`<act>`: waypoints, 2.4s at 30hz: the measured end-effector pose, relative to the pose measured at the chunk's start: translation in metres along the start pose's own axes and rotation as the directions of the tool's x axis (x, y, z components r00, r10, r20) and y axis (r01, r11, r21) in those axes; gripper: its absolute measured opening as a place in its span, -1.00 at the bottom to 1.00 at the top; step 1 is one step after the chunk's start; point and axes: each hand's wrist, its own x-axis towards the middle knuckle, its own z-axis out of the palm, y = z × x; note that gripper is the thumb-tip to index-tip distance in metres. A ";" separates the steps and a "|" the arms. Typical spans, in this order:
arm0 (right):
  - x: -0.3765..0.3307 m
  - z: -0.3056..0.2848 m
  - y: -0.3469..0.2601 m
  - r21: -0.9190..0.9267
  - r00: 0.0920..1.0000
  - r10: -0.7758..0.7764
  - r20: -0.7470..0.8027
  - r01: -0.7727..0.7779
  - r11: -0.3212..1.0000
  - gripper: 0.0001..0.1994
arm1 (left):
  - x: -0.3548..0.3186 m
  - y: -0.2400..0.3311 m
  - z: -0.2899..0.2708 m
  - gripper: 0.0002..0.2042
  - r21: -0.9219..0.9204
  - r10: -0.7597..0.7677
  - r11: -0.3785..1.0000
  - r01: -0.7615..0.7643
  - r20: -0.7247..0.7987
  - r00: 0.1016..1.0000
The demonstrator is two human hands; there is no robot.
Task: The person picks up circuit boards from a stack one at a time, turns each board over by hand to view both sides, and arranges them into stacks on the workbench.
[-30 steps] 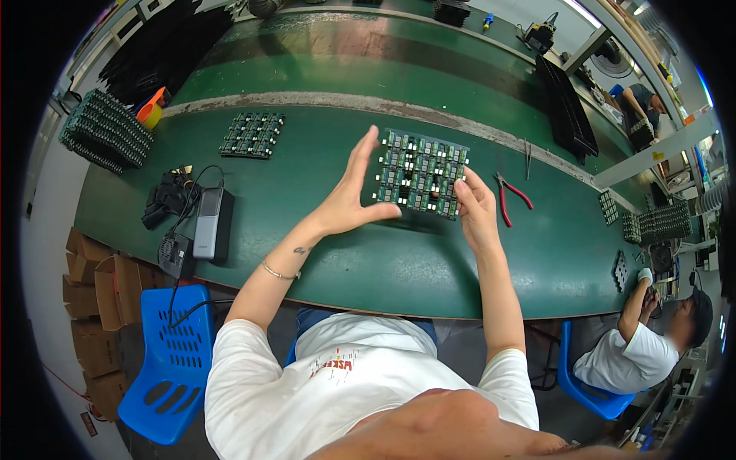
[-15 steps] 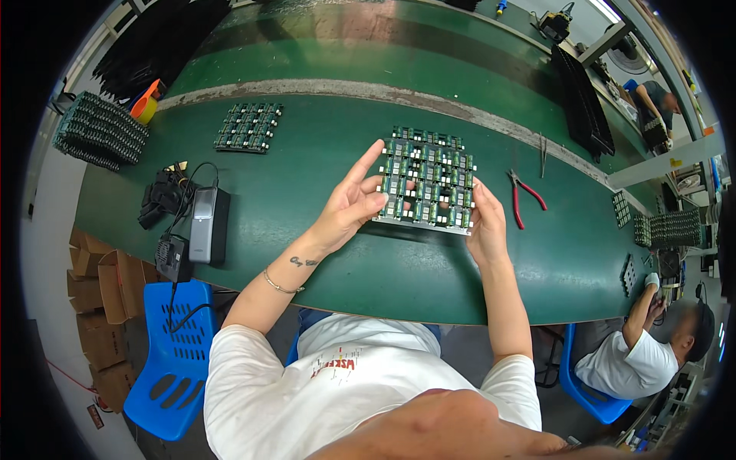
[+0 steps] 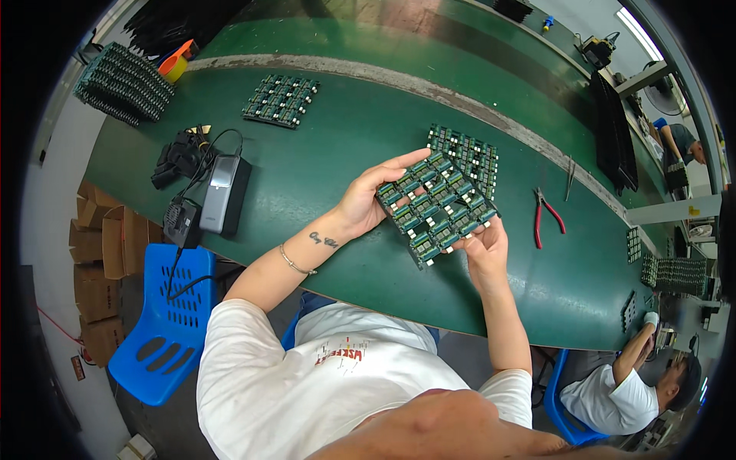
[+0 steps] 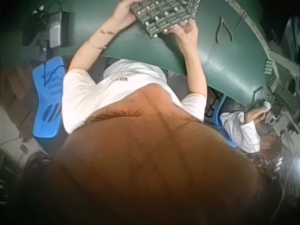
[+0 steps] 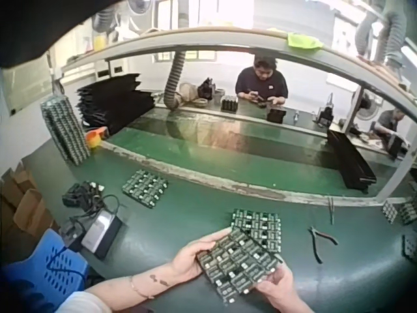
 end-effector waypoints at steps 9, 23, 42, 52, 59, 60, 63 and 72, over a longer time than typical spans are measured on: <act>-0.003 0.010 -0.005 -0.006 1.000 -0.017 0.004 0.017 1.000 -0.48 | 0.001 -0.003 0.001 -0.51 0.000 -0.063 0.998 0.063 0.033 0.997; -0.003 0.013 -0.008 0.005 0.998 -0.015 -0.062 0.016 1.000 -0.36 | 0.002 -0.008 0.006 -0.52 -0.029 -0.027 0.999 0.027 0.011 1.000; 0.016 -0.014 -0.026 0.397 0.961 0.265 -0.083 -0.212 0.893 -0.51 | -0.013 -0.007 0.003 -0.61 0.187 0.143 0.959 -0.213 0.328 0.934; 0.018 -0.016 -0.022 0.351 0.968 0.223 -0.117 -0.170 0.921 -0.50 | -0.014 -0.011 0.009 -0.54 0.175 0.156 0.960 -0.218 0.314 0.937; 0.023 -0.024 -0.013 0.433 0.944 0.319 -0.091 -0.251 0.866 -0.53 | -0.013 -0.015 0.009 -0.55 0.171 0.117 0.967 -0.187 0.350 0.929; 0.024 -0.025 -0.012 0.450 0.940 0.331 -0.087 -0.259 0.855 -0.54 | -0.013 -0.015 0.008 -0.55 0.176 0.111 0.968 -0.182 0.350 0.930; 0.025 -0.029 -0.008 0.458 0.933 0.349 -0.087 -0.274 0.845 -0.54 | -0.013 -0.017 0.008 -0.55 0.178 0.102 0.969 -0.172 0.347 0.932; 0.027 -0.028 -0.010 0.483 0.928 0.365 -0.078 -0.285 0.828 -0.53 | -0.011 -0.014 0.007 -0.53 0.173 0.083 0.974 -0.145 0.322 0.943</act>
